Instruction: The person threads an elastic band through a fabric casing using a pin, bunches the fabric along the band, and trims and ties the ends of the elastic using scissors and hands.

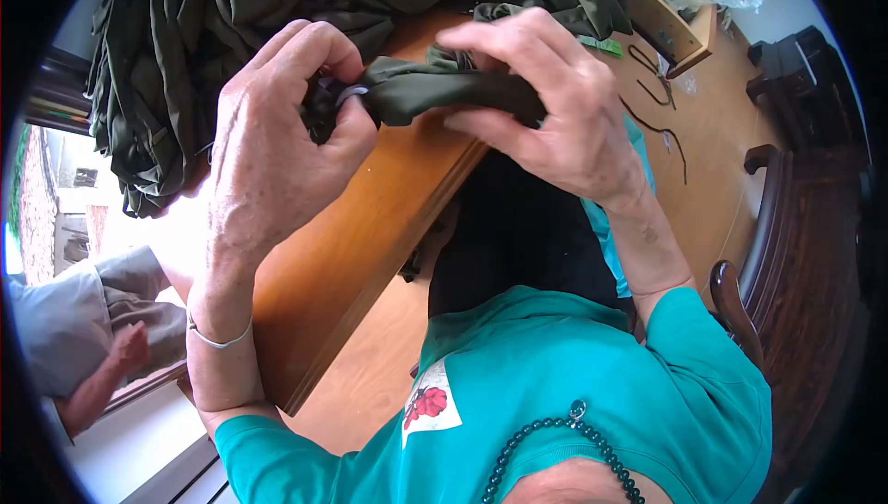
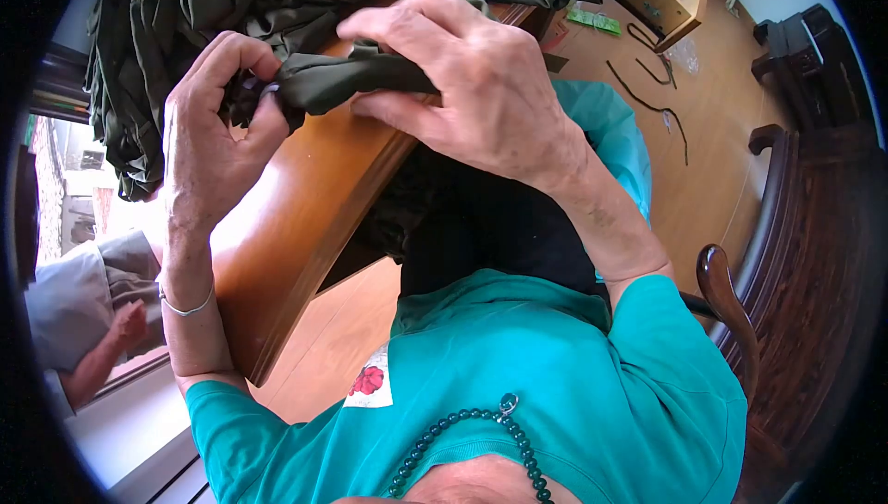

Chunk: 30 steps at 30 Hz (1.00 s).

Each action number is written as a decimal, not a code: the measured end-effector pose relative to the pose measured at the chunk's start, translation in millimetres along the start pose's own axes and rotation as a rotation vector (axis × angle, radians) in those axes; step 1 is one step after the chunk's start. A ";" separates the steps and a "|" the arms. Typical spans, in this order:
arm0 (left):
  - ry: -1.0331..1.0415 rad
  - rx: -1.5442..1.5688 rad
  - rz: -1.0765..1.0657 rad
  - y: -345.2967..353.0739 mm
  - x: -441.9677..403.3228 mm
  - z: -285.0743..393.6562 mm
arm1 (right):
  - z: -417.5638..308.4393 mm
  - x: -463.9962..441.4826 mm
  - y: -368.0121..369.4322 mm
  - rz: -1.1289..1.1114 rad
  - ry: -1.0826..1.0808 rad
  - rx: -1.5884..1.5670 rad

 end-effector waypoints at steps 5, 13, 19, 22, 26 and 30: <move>-0.088 0.070 0.053 -9.3 -2.3 -3.4 | 27.6 6.7 19.3 -0.135 -0.108 0.254; 0.185 -0.327 0.171 -35.8 -16.9 -11.6 | 7.9 -32.5 -11.2 -0.194 -0.259 0.447; 0.133 -0.414 0.345 -75.3 -19.7 -26.3 | 20.8 -40.9 -40.0 -0.317 -0.250 0.459; 0.051 -0.596 0.432 -101.8 -10.7 -47.7 | 28.7 -37.5 -57.6 -0.429 -0.197 0.386; -0.109 -0.752 0.488 -134.3 3.2 -77.1 | 33.5 -34.5 -81.6 -0.556 -0.116 0.327; -0.197 -0.830 0.488 -151.2 14.6 -101.7 | 50.9 -31.8 -97.2 -0.669 -0.065 0.409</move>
Point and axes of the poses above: each hand's wrist, its own x-axis away from the middle knuckle, its own y-axis out of the palm, z = x × y, the point moved 5 cm from there along -x, towards the middle knuckle, and after that the axes turned 13 degrees about z, right-handed, at the moved point
